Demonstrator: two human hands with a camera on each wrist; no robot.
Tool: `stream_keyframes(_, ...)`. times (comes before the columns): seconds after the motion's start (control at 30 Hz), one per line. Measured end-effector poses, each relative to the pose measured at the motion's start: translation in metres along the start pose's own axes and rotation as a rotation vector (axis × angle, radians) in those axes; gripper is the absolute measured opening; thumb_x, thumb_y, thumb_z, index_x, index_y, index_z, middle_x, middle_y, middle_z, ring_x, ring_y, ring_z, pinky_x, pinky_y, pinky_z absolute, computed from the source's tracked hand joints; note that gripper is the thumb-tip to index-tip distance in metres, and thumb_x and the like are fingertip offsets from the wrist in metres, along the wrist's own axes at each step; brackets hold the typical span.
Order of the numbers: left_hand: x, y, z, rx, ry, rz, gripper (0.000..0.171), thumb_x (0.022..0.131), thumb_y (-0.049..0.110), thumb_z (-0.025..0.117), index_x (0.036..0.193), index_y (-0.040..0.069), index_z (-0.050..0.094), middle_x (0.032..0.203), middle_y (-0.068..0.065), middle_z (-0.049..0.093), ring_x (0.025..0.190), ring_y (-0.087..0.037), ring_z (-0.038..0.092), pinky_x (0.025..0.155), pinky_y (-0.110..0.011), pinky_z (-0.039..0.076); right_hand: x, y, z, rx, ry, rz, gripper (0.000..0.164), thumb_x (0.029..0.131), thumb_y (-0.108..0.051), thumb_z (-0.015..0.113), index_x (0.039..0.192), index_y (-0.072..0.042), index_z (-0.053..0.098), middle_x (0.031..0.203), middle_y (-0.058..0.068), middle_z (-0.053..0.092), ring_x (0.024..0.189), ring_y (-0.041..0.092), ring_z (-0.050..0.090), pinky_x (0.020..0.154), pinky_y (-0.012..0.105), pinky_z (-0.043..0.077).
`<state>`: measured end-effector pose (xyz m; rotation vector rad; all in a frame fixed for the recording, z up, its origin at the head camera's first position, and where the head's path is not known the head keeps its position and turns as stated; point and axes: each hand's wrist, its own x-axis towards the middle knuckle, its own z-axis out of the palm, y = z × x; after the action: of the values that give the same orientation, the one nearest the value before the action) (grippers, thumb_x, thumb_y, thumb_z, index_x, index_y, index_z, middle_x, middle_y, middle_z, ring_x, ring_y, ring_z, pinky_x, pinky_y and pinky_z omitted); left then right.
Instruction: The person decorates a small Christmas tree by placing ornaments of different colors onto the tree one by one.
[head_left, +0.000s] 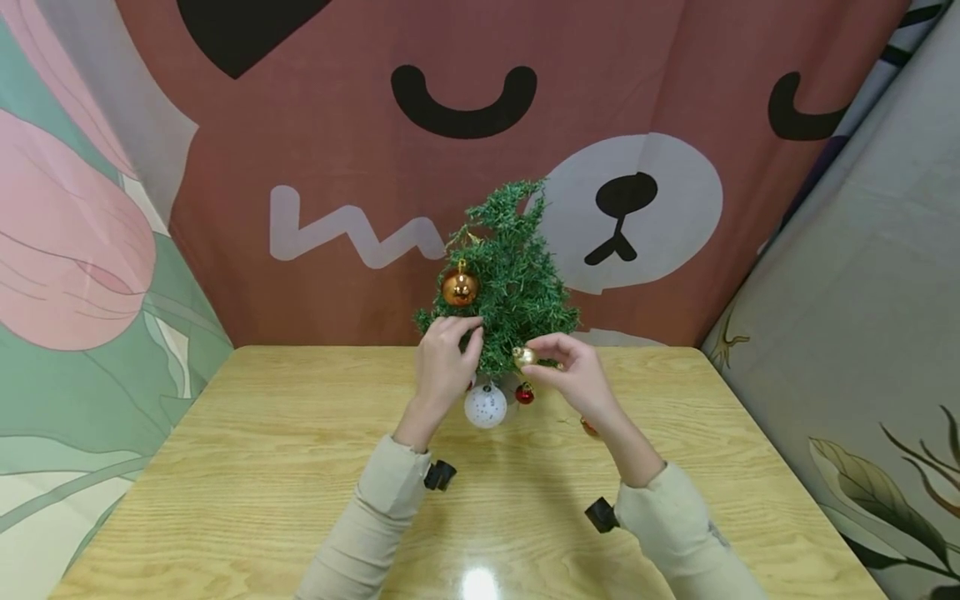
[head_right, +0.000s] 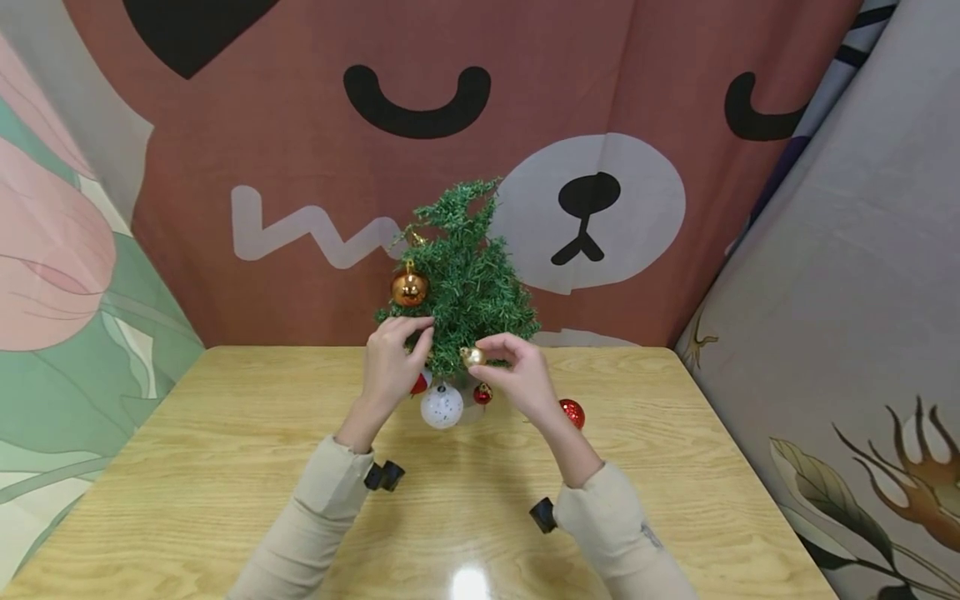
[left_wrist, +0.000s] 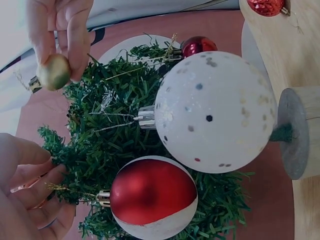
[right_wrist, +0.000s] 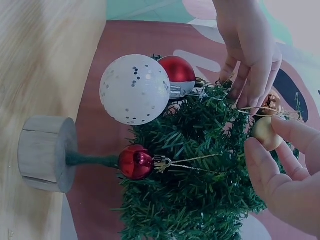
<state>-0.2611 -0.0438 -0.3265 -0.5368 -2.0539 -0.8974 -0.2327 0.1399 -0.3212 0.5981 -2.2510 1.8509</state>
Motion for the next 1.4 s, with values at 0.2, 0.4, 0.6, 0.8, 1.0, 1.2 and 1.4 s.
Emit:
stream_keyframes(0.2, -0.001, 0.000, 0.000, -0.022, -0.008, -0.031, 0.018, 0.081, 0.005, 0.062, 0.098, -0.002, 0.067, 0.086, -0.010, 0.066, 0.078, -0.023, 0.058, 0.064, -0.034, 0.048, 0.005, -0.003, 0.005, -0.004, 0.005, -0.056, 0.030, 0.076, 0.006, 0.066, 0.103, 0.012, 0.056, 0.098, 0.020, 0.058, 0.087, 0.014, 0.058, 0.069, 0.025, 0.051)
stream_keyframes(0.4, -0.001, 0.001, 0.000, -0.043, -0.015, -0.056, 0.022, 0.081, 0.006, 0.063, 0.102, -0.001, 0.063, 0.086, -0.009, 0.066, 0.078, -0.024, 0.057, 0.064, -0.035, 0.048, 0.011, -0.007, 0.008, -0.026, 0.040, -0.074, 0.030, 0.075, 0.008, 0.066, 0.103, 0.013, 0.057, 0.099, 0.021, 0.058, 0.089, 0.018, 0.058, 0.071, 0.027, 0.051)
stream_keyframes(0.6, 0.000, 0.001, -0.001, -0.064, -0.029, -0.051, 0.018, 0.084, 0.011, 0.062, 0.098, 0.001, 0.066, 0.088, -0.009, 0.065, 0.079, -0.023, 0.057, 0.067, -0.035, 0.047, 0.016, -0.009, 0.012, -0.027, 0.027, -0.058, 0.031, 0.076, 0.007, 0.065, 0.105, 0.013, 0.056, 0.101, 0.022, 0.058, 0.095, 0.030, 0.056, 0.073, 0.027, 0.051)
stream_keyframes(0.8, 0.000, 0.001, -0.002, -0.087, -0.030, -0.014, 0.020, 0.088, 0.021, 0.058, 0.090, 0.004, 0.070, 0.089, -0.009, 0.065, 0.083, -0.023, 0.056, 0.070, -0.036, 0.047, 0.019, -0.011, 0.014, -0.054, 0.027, -0.051, 0.031, 0.077, 0.006, 0.065, 0.105, 0.012, 0.056, 0.103, 0.022, 0.059, 0.096, 0.029, 0.056, 0.072, 0.026, 0.051)
stream_keyframes(1.0, -0.001, 0.000, -0.002, -0.133, -0.066, -0.002, 0.025, 0.088, 0.025, 0.058, 0.092, 0.003, 0.070, 0.097, -0.012, 0.062, 0.089, -0.023, 0.053, 0.074, -0.037, 0.045, 0.022, -0.010, 0.014, -0.090, 0.027, -0.053, 0.029, 0.077, 0.004, 0.066, 0.105, 0.010, 0.057, 0.101, 0.021, 0.060, 0.094, 0.029, 0.057, 0.067, 0.023, 0.051)
stream_keyframes(1.2, -0.002, -0.002, -0.003, -0.151, -0.151, 0.017, 0.024, 0.086, 0.024, 0.060, 0.097, 0.004, 0.069, 0.105, -0.014, 0.057, 0.096, -0.025, 0.050, 0.080, -0.040, 0.041, 0.024, -0.009, 0.015, -0.081, 0.023, -0.045, 0.029, 0.077, 0.004, 0.066, 0.104, 0.010, 0.057, 0.099, 0.021, 0.060, 0.094, 0.033, 0.056, 0.066, 0.022, 0.051)
stream_keyframes(1.4, -0.002, -0.002, -0.003, -0.141, -0.211, 0.023, 0.021, 0.086, 0.023, 0.060, 0.097, 0.007, 0.069, 0.111, -0.014, 0.053, 0.101, -0.027, 0.047, 0.083, -0.044, 0.038, 0.025, -0.008, 0.015, -0.082, 0.018, -0.049, 0.029, 0.077, 0.004, 0.066, 0.104, 0.010, 0.057, 0.099, 0.021, 0.060, 0.094, 0.033, 0.056, 0.066, 0.022, 0.051)
